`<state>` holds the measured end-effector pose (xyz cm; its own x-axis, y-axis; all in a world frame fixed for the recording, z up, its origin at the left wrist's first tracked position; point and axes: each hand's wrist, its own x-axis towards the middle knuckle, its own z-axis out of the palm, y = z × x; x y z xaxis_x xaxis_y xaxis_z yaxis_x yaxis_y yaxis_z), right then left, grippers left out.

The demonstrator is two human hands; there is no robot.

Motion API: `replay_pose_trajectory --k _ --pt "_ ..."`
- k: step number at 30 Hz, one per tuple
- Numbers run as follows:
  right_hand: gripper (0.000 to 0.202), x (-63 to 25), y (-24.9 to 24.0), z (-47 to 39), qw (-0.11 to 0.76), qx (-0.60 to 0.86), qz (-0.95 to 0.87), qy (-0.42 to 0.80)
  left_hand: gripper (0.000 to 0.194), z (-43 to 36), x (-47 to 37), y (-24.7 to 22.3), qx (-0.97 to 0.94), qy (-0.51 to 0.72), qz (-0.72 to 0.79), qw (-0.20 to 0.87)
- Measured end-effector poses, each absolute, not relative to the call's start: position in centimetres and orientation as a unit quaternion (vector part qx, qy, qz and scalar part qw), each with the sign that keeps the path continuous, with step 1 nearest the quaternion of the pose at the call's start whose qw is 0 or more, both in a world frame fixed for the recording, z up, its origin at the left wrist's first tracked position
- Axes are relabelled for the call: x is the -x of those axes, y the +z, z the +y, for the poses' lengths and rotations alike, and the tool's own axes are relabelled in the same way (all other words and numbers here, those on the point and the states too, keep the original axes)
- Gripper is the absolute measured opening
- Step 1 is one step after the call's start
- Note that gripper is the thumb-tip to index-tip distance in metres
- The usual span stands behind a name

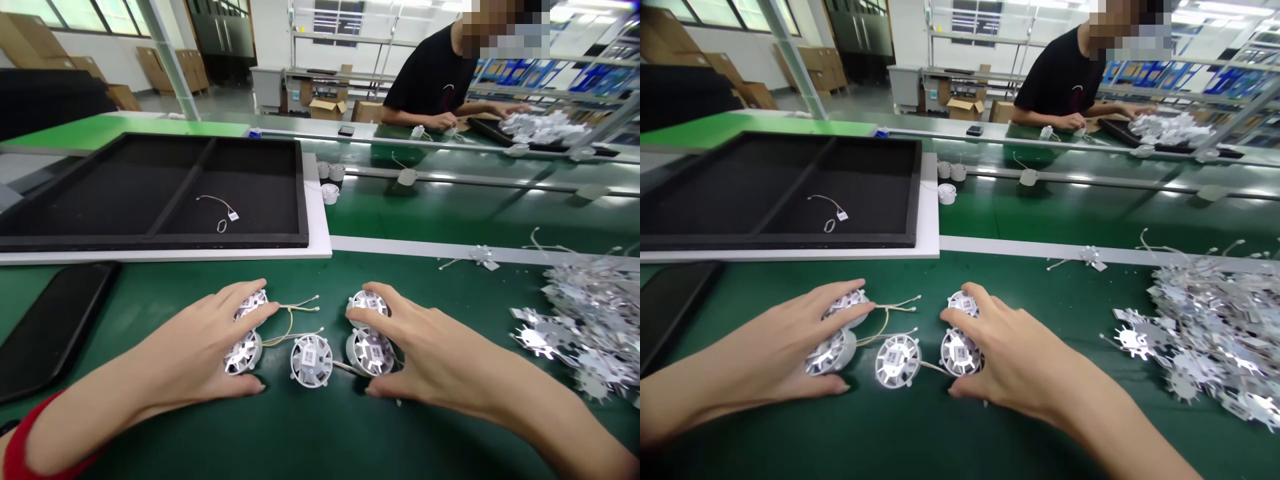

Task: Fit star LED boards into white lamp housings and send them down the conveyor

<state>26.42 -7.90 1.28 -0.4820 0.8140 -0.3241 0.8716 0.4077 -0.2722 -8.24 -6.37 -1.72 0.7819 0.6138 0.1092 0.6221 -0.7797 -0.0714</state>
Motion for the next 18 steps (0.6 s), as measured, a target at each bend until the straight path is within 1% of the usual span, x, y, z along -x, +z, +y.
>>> replay_pose_trajectory --k 3,6,9,11,14,16,18 --pt "0.072 -27.5 1.0 -8.2 0.069 -0.508 0.833 -0.206 0.087 -7.2 7.6 -2.0 0.936 -0.059 -0.34 0.068" --pt "0.066 -28.0 1.0 -8.2 0.069 -0.505 0.835 -0.206 0.092 -7.8 7.3 -3.2 0.923 -0.08 -0.37 0.071" --pt "0.062 -27.3 1.0 -8.2 0.064 -0.487 0.844 -0.216 0.096 -8.2 6.5 -4.6 0.911 -0.091 -0.4 0.043" --pt "0.061 -26.5 1.0 -8.2 0.058 -0.47 0.852 -0.224 0.095 -8.4 5.8 -5.2 0.907 -0.098 -0.409 0.017" --pt "0.056 -25.4 1.0 -8.3 0.053 -0.451 0.856 -0.245 0.083 -8.4 4.7 -5.1 0.913 -0.104 -0.395 -0.01" --pt "0.051 -25.0 1.1 -8.2 0.054 -0.45 0.853 -0.26 0.072 -8.2 4.2 -4.7 0.921 -0.087 -0.379 -0.031" --pt "0.051 -24.8 1.1 -8.0 0.055 -0.451 0.848 -0.272 0.065 -8.1 3.9 -4.1 0.926 -0.066 -0.369 -0.053"
